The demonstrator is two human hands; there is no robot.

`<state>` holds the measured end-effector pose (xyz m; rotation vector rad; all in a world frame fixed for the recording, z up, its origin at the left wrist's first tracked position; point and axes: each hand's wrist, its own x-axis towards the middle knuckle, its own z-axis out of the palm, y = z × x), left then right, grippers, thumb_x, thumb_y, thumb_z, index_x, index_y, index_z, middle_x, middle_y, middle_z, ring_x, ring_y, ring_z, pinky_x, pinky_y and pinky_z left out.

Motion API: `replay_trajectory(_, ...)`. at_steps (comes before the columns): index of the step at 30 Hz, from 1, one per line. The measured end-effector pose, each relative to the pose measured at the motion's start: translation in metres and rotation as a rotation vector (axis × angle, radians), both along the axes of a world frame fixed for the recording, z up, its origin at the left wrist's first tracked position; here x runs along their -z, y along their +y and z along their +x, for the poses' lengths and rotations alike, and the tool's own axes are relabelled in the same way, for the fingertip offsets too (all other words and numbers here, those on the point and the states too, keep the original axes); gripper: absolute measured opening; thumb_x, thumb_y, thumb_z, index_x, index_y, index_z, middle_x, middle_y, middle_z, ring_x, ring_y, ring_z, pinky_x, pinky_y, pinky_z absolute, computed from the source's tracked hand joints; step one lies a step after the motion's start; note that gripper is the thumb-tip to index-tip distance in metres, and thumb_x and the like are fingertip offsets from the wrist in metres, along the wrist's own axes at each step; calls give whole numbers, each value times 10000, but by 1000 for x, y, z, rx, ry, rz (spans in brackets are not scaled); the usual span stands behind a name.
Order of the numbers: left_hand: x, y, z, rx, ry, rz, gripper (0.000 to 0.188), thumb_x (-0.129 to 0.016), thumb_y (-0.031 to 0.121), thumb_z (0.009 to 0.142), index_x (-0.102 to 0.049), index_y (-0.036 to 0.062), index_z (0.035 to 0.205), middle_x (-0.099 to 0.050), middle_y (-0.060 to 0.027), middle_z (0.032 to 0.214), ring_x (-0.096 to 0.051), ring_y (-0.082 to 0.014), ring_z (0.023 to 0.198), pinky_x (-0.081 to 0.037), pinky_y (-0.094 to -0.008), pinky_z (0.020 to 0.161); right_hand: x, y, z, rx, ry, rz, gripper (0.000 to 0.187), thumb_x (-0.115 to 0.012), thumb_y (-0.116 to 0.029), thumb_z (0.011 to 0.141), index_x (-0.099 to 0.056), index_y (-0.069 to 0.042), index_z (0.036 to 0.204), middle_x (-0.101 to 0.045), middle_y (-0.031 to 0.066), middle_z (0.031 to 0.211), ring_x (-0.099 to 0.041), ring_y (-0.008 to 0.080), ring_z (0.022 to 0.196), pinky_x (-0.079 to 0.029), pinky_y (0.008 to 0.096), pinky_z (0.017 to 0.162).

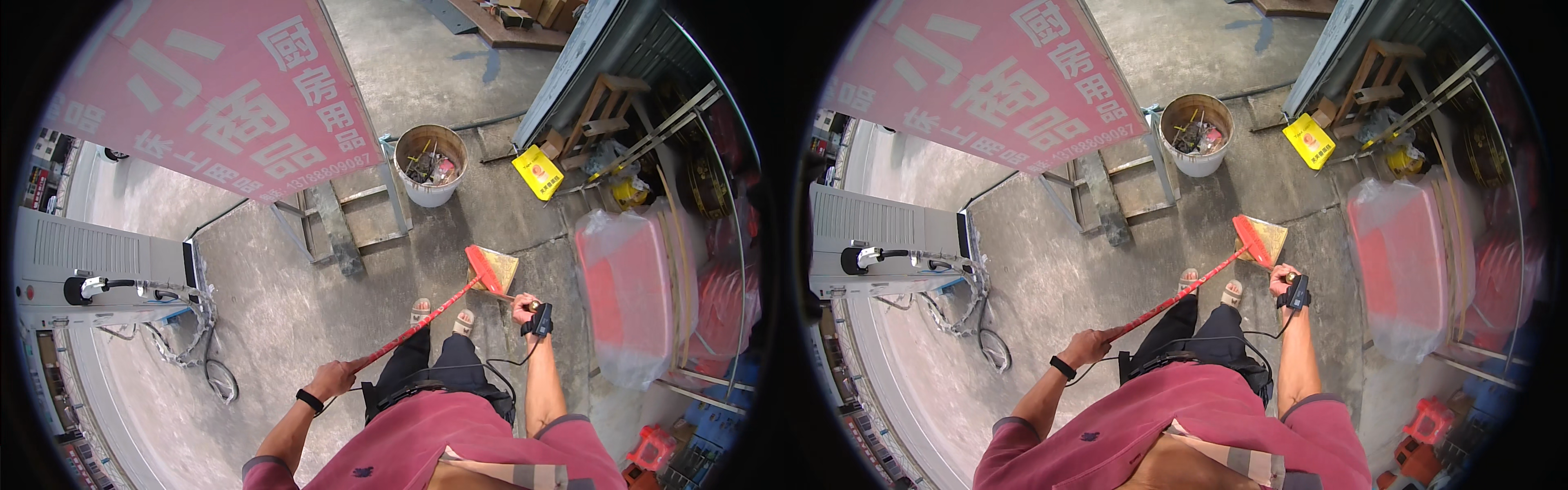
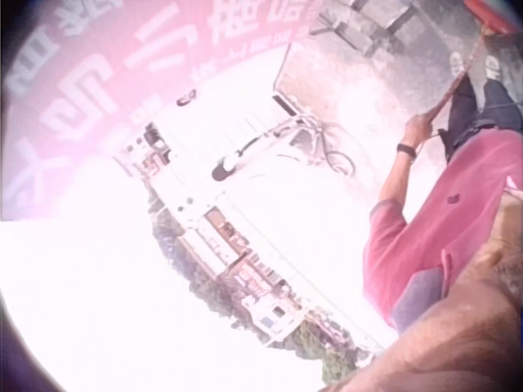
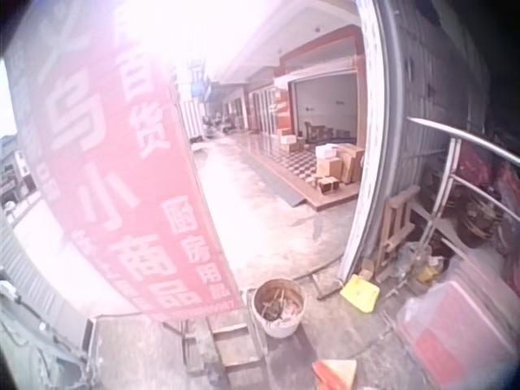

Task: The person sweeps a concrete floor using a broom and dustpan, collecting debris and depositing it into a bucket. They move between indoor and outdoor areas, sweeping around stacked plastic chairs and containers.

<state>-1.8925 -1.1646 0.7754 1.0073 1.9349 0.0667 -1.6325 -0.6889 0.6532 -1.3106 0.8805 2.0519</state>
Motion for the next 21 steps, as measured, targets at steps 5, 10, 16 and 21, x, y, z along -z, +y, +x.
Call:
replay_trajectory(5, -2, -20, 9, -36, 19, 71, 669, -574, 144, 882, -429, 360, 1499, -713, -194, 877, -701, -388, 852, -562, -506, 725, -34, 13, -14, 168, 249, -215, 112, -569, 65, 855, -505, 17, 777, -517, 59, 679, -557, 146, 530, -578, 223, 477)
replay_trajectory(10, -10, -16, 22, -72, 67, 116, 645, -592, 141, 877, -461, 319, 1483, -700, -190, 826, -696, -385, 804, -559, -507, 706, -67, 46, -24, 66, 222, -163, 133, -505, 27, 914, -444, 7, 798, -464, 45, 661, -532, 130, 503, -540, 205, 423)
replay_trajectory(16, -26, 9, 38, -143, 63, 248, 610, -588, 146, 891, -477, 272, 1477, -700, -186, 824, -691, -392, 798, -546, -516, 691, -133, 81, -40, -103, 321, -68, 212, -495, -35, 966, -415, -16, 770, -460, 27, 653, -524, 117, 467, -533, 214, 420)
replay_trajectory(21, -40, 25, 48, -223, 49, 391, 607, -600, 153, 896, -478, 266, 1480, -700, -196, 842, -678, -413, 803, -534, -505, 686, -202, 83, -68, -330, 327, 335, 147, -480, -29, 994, -438, 9, 859, -470, 29, 689, -514, 110, 519, -527, 218, 480)
